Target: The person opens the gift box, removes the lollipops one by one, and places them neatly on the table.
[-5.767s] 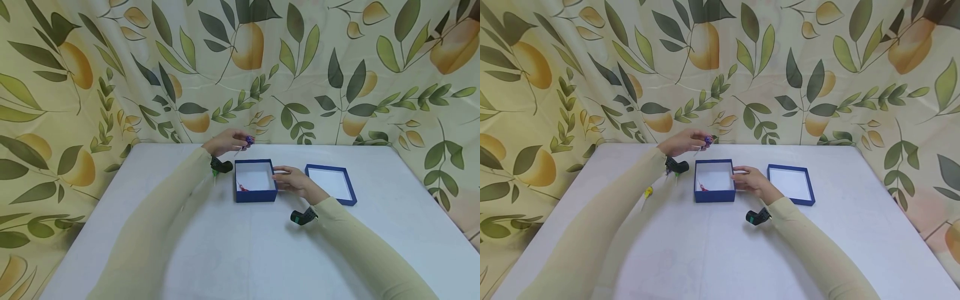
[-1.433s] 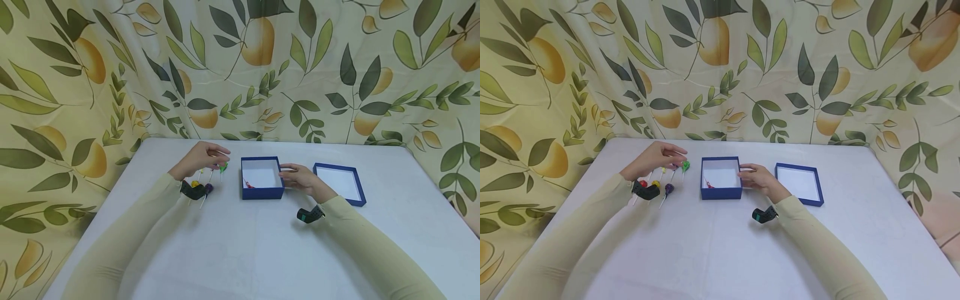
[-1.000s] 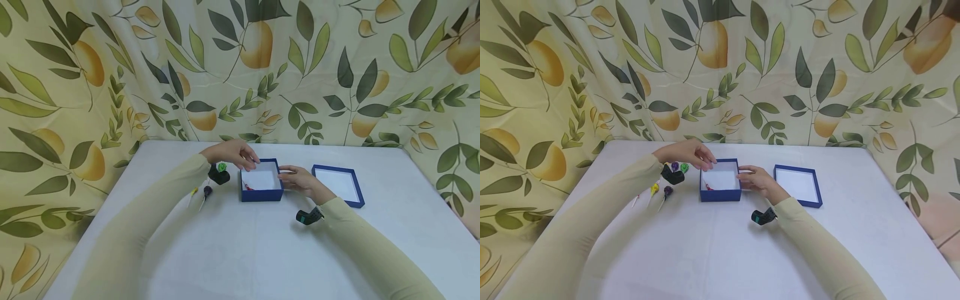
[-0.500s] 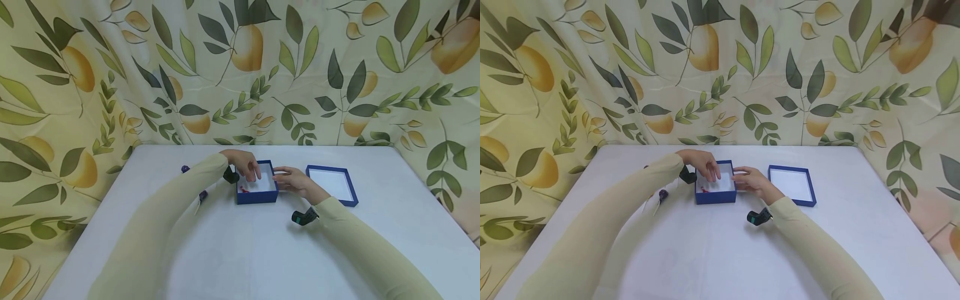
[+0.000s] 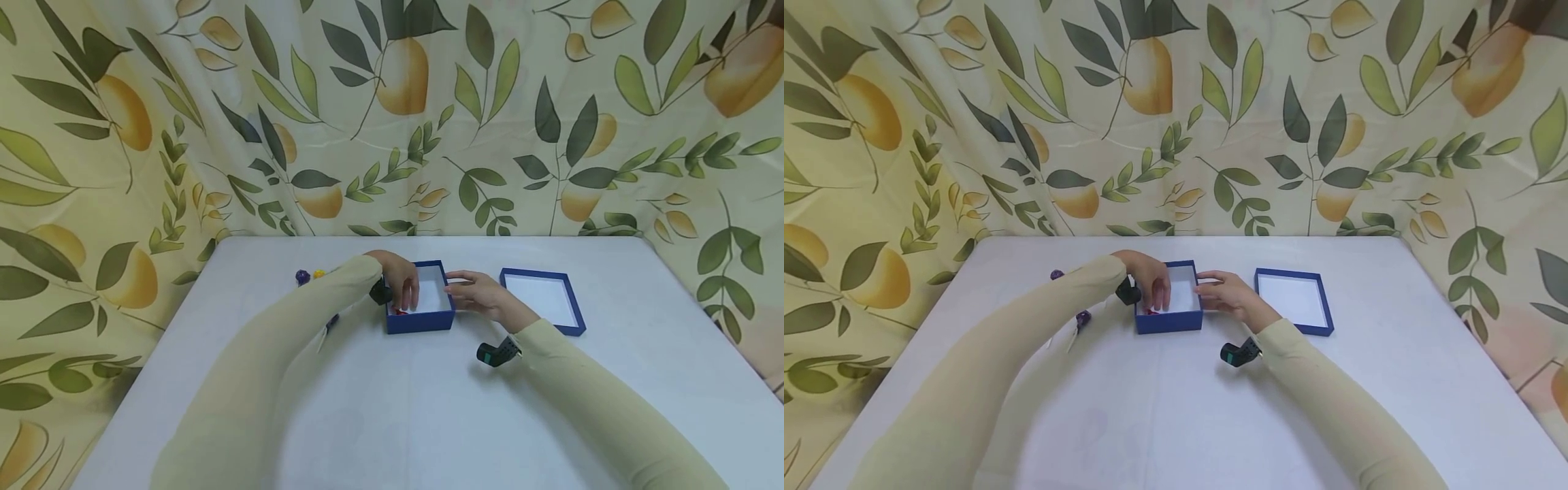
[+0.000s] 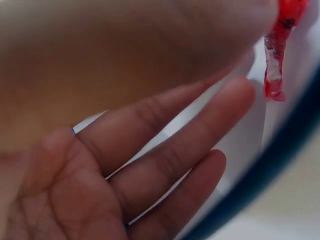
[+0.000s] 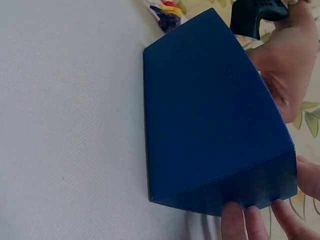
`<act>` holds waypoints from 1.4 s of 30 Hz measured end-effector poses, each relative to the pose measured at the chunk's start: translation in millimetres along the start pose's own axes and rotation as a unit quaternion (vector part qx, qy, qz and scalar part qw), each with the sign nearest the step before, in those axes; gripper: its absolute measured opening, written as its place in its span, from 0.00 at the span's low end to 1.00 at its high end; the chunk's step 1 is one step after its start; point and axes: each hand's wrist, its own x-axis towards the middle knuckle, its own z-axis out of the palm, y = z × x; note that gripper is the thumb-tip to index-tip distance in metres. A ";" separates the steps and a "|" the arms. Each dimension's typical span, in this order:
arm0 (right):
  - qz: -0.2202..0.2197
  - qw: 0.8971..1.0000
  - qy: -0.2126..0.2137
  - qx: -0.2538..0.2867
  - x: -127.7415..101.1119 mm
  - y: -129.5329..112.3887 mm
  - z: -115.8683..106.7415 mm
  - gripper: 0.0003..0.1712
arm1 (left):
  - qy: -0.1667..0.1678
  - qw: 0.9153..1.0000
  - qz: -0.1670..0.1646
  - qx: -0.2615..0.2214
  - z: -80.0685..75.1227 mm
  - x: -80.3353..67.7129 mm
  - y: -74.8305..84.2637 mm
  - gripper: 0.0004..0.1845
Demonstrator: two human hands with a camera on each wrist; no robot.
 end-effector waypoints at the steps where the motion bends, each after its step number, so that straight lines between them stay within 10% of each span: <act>1: 0.001 1.000 0.001 0.000 0.2 0.4 0.1 0.35 | -0.006 1.000 -0.004 0.007 0.0 0.2 0.5 0.15; 29: 0.002 1.000 0.018 -0.015 -2.2 -1.6 3.1 0.33 | -0.063 0.994 -0.064 0.062 0.4 -4.1 4.4 0.12; 42: 0.006 1.000 0.021 -0.012 -2.4 -4.5 4.7 0.33 | 0.049 0.998 -0.017 0.047 2.2 -7.5 -1.9 0.08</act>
